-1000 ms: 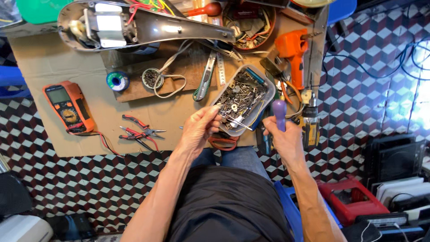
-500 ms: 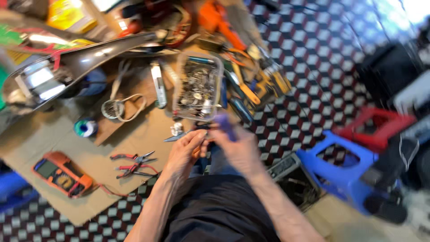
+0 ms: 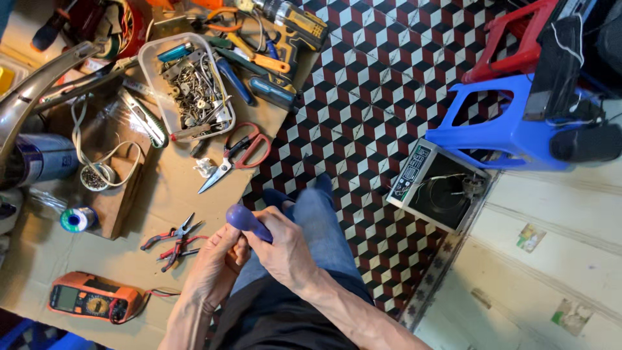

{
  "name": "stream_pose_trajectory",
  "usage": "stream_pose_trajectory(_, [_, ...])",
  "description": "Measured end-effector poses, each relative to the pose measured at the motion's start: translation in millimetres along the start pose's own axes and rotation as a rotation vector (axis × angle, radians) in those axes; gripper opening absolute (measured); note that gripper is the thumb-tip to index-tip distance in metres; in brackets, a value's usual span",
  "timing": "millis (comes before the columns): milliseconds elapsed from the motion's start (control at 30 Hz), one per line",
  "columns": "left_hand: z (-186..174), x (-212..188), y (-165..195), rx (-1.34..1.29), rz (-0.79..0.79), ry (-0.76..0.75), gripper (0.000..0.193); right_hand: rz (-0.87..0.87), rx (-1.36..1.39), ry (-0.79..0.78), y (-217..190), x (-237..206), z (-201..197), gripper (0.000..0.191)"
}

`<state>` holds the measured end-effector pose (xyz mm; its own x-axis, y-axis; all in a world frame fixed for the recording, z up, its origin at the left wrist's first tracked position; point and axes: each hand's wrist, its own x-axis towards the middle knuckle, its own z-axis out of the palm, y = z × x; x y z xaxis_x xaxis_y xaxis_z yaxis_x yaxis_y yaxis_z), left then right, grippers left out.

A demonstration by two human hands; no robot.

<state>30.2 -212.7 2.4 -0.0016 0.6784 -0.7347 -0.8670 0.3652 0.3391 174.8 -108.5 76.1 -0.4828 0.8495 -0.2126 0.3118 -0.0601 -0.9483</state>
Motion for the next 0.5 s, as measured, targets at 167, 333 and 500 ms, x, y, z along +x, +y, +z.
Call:
stream_pose_trajectory(167, [11, -5, -22, 0.076, -0.060, 0.016, 0.020, 0.085, 0.089, 0.013, 8, -28, -20, 0.015])
stream_pose_trajectory(333, [48, -16, -62, 0.189, -0.076, 0.082, 0.020, 0.013, 0.104, 0.130, 17, -71, -58, 0.016])
stream_pose_trajectory(500, [92, -48, -122, 0.219, -0.072, 0.002, 0.021, 0.217, 0.104, 0.141, 21, -136, -106, 0.017])
